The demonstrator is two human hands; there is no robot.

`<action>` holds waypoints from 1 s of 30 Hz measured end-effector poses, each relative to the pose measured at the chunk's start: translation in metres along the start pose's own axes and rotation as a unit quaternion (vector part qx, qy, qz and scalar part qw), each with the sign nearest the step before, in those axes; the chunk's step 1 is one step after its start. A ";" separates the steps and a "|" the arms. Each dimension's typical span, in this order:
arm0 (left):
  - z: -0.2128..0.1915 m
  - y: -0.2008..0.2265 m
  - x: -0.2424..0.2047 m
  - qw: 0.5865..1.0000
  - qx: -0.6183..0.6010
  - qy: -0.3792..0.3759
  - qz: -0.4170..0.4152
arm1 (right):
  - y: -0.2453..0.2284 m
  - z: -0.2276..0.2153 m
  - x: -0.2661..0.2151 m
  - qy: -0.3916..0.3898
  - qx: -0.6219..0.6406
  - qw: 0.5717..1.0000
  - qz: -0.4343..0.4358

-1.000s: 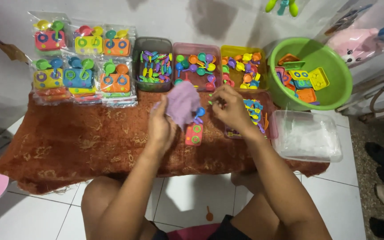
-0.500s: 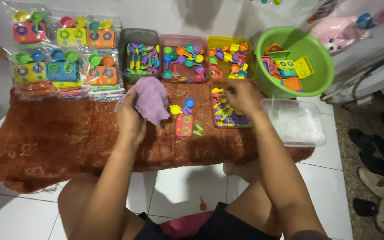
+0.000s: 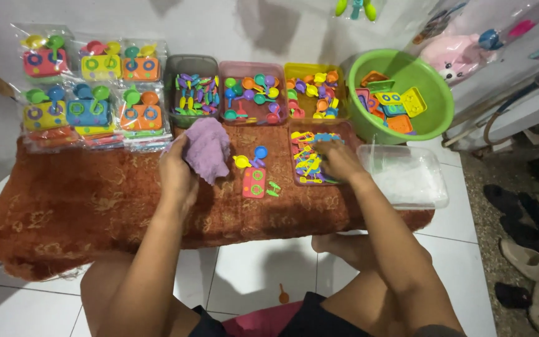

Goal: Cleaning small plastic toy pieces with a cloth and wrapping them in protective material before organizing them into containers.

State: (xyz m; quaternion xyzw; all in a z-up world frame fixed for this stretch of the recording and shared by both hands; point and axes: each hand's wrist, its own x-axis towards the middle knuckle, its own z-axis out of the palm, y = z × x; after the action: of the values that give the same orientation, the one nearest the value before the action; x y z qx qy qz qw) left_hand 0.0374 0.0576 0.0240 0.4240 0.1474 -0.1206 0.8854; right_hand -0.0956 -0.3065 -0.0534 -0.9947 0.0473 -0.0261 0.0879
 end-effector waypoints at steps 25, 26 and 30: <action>0.001 -0.017 0.009 0.999 -0.005 -0.013 -0.039 | 0.035 0.043 0.025 -0.058 -0.027 0.998 -0.012; 0.001 -0.017 0.008 0.999 -0.005 -0.014 -0.037 | 0.034 0.043 0.023 -0.020 -0.078 0.997 -0.001; 0.012 -0.004 -0.008 0.999 -0.005 -0.014 -0.038 | 0.044 0.049 0.022 0.097 -0.179 0.979 0.024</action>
State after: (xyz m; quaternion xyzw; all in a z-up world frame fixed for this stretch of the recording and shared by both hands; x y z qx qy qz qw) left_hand 0.0302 0.0469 0.0313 0.4118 0.1511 -0.1592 0.8845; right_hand -0.0750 -0.3429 -0.1083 -0.9857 0.0832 -0.1111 -0.0960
